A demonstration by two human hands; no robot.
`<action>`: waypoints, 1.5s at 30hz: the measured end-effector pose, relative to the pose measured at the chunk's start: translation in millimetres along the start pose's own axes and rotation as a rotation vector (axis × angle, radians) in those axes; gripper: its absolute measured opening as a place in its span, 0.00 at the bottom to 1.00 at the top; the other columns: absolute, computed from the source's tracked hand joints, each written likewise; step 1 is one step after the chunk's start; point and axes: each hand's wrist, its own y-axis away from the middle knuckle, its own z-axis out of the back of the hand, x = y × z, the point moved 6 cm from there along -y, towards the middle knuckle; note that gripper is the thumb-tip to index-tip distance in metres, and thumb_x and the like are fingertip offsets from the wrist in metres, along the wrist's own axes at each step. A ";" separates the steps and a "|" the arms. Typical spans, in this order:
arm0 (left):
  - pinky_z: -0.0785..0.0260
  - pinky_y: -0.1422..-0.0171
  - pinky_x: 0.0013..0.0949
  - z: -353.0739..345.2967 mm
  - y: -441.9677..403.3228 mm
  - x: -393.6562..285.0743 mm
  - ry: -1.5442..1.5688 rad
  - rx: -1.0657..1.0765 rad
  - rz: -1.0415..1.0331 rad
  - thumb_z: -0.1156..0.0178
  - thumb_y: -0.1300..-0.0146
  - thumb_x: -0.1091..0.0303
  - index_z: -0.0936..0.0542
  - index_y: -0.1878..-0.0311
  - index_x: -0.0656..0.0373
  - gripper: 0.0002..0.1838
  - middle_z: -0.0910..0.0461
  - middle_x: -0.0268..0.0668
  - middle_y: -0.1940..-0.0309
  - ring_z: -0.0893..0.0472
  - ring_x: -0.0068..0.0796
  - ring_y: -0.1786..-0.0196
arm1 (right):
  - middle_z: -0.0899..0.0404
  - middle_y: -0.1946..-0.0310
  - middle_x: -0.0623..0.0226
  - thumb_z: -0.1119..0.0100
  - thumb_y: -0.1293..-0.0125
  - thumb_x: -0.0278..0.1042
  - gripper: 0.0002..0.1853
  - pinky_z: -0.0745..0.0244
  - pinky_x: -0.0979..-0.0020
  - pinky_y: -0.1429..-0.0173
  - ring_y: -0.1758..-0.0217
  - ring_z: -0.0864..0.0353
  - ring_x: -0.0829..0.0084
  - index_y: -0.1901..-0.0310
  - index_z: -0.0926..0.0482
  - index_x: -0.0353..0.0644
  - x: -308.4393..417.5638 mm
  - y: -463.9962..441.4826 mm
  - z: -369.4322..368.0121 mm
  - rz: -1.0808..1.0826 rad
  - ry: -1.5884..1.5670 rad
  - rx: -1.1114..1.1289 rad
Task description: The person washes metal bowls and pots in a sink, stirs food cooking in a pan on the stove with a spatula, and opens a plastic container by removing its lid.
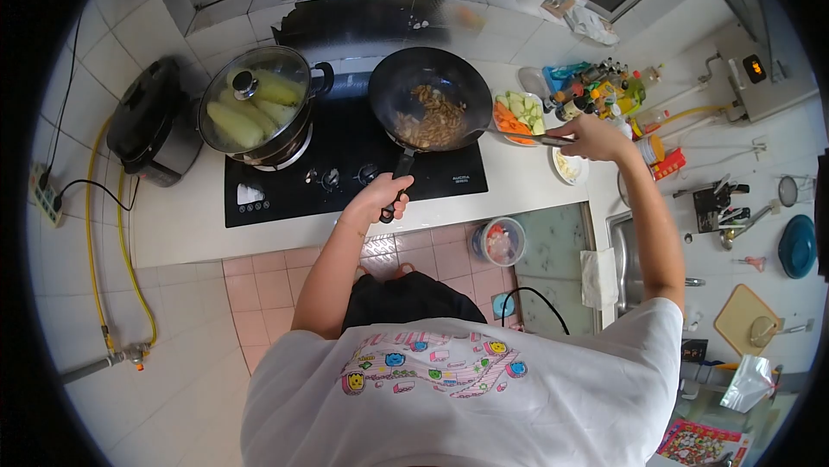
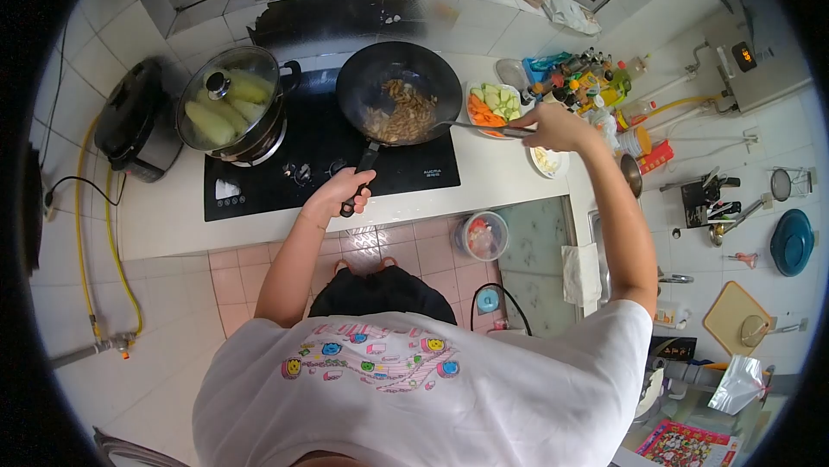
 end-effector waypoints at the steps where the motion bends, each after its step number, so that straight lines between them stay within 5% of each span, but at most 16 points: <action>1: 0.46 0.88 0.24 0.6 -0.8 -0.2 -0.009 -0.001 -0.005 0.46 0.32 0.63 0.40 0.68 0.53 0.14 0.33 0.31 0.82 0.37 0.17 0.86 | 0.22 0.78 0.61 0.38 0.44 0.30 0.23 0.29 0.71 0.71 0.82 0.27 0.75 0.43 0.21 0.48 3.4 -11.9 -8.8 0.108 -0.002 -0.020; 4: 0.44 0.87 0.25 4.1 -2.5 2.5 -0.027 -0.014 -0.007 0.46 0.32 0.64 0.40 0.68 0.54 0.14 0.33 0.31 0.82 0.37 0.17 0.86 | 0.20 0.72 0.53 0.35 0.46 0.32 0.23 0.26 0.66 0.61 0.73 0.22 0.63 0.46 0.20 0.46 28.5 -47.5 -34.8 0.069 -0.217 -0.058; 11: 0.43 0.87 0.25 5.6 -3.2 2.0 -0.025 -0.041 -0.013 0.46 0.32 0.63 0.39 0.69 0.54 0.14 0.33 0.31 0.82 0.37 0.17 0.85 | 0.17 0.60 0.51 0.36 0.45 0.33 0.22 0.26 0.66 0.50 0.59 0.17 0.60 0.46 0.21 0.42 32.1 -116.1 -27.3 0.101 -0.420 -0.363; 18: 0.45 0.87 0.23 1.5 5.4 -3.9 -0.063 -0.024 -0.009 0.46 0.32 0.63 0.39 0.69 0.54 0.14 0.33 0.31 0.81 0.37 0.17 0.85 | 0.18 0.57 0.51 0.41 0.46 0.31 0.23 0.25 0.63 0.49 0.56 0.19 0.53 0.45 0.21 0.46 43.7 -122.5 -32.6 0.191 -0.050 -0.311; 22: 0.46 0.88 0.23 3.9 1.2 -2.1 -0.024 -0.036 -0.017 0.46 0.32 0.63 0.40 0.69 0.54 0.14 0.33 0.31 0.82 0.36 0.17 0.86 | 0.18 0.59 0.52 0.43 0.47 0.29 0.23 0.24 0.61 0.51 0.58 0.19 0.54 0.46 0.20 0.52 27.0 -59.0 -24.7 0.032 0.098 -0.315; 29: 0.46 0.88 0.23 2.4 3.9 -5.6 -0.036 -0.047 -0.016 0.45 0.32 0.63 0.40 0.69 0.54 0.14 0.33 0.31 0.82 0.37 0.16 0.86 | 0.18 0.58 0.54 0.36 0.48 0.32 0.23 0.25 0.61 0.49 0.54 0.19 0.54 0.47 0.19 0.52 -1.7 -13.5 -21.3 -0.012 0.074 -0.186; 38: 0.45 0.88 0.23 5.0 0.6 -1.1 -0.021 -0.032 -0.013 0.45 0.32 0.63 0.39 0.69 0.53 0.14 0.33 0.30 0.82 0.37 0.16 0.86 | 0.19 0.60 0.45 0.40 0.43 0.35 0.19 0.26 0.60 0.50 0.55 0.19 0.50 0.50 0.20 0.37 13.1 -101.6 -45.8 0.038 -0.361 -0.555; 45: 0.45 0.88 0.23 5.1 0.2 -1.0 -0.017 -0.014 -0.019 0.45 0.32 0.63 0.39 0.69 0.53 0.14 0.33 0.30 0.82 0.36 0.16 0.86 | 0.19 0.61 0.46 0.40 0.43 0.33 0.18 0.26 0.60 0.50 0.56 0.20 0.49 0.49 0.20 0.40 43.3 -88.4 -79.8 0.094 -0.207 -0.456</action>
